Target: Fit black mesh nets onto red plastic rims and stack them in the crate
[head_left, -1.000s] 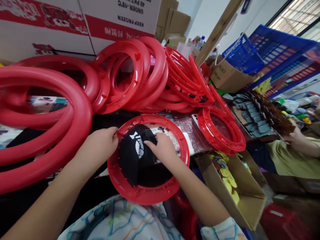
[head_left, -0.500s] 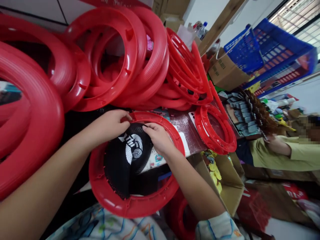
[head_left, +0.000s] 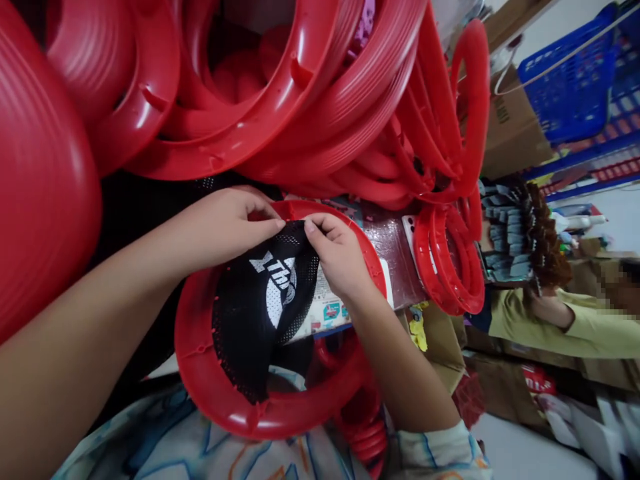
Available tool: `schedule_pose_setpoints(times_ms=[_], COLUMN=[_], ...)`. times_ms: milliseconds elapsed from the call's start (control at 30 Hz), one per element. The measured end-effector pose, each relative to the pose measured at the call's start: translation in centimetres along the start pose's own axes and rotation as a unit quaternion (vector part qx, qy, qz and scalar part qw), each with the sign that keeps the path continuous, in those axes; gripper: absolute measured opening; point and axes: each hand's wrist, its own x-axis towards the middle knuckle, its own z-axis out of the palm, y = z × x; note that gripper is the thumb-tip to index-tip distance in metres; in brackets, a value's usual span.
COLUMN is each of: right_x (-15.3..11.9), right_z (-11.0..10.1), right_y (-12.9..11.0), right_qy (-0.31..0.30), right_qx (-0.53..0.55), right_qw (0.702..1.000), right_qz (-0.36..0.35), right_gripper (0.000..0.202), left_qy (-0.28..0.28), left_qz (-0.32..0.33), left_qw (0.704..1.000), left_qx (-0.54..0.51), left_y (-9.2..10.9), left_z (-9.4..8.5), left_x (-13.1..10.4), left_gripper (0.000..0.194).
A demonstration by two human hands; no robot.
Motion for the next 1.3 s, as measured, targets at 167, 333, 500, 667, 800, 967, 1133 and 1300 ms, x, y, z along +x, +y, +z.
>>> schedule_pose_setpoints(times_ms=[167, 333, 500, 667, 800, 967, 1133, 1300], right_x=[0.1, 0.6, 1.2, 1.4, 1.6, 1.8, 1.7, 1.7], right_z=[-0.3, -0.2, 0.0, 0.1, 0.1, 0.2, 0.4, 0.4], right_y=[0.0, 0.0, 0.1, 0.1, 0.1, 0.0, -0.5, -0.9], right_qy=[0.029, 0.029, 0.066, 0.075, 0.063, 0.061, 0.076, 0.076], right_qx=[-0.073, -0.126, -0.188, -0.212, -0.212, -0.236, -0.28, -0.305], right_qw=[0.997, 0.991, 0.978, 0.973, 0.973, 0.968, 0.955, 0.947], right_qz=[-0.017, -0.044, -0.053, -0.054, -0.06, -0.06, -0.06, -0.059], right_gripper=[0.009, 0.011, 0.013, 0.016, 0.018, 0.018, 0.021, 0.023], left_qy=[0.046, 0.06, 0.063, 0.067, 0.066, 0.078, 0.087, 0.082], left_qz=[-0.016, -0.01, 0.004, 0.011, 0.026, 0.022, 0.02, 0.009], left_qw=[0.998, 0.994, 0.991, 0.985, 0.98, 0.976, 0.971, 0.971], left_qx=[0.029, 0.086, 0.118, 0.161, 0.184, 0.202, 0.223, 0.224], left_y=[-0.3, 0.0, 0.6, 0.6, 0.2, -0.3, -0.2, 0.2], left_z=[0.5, 0.7, 0.7, 0.9, 1.1, 1.5, 1.7, 1.6], left_x=[0.4, 0.5, 0.2, 0.3, 0.6, 0.8, 0.6, 0.4], left_gripper=[0.027, 0.031, 0.03, 0.032, 0.032, 0.032, 0.034, 0.036])
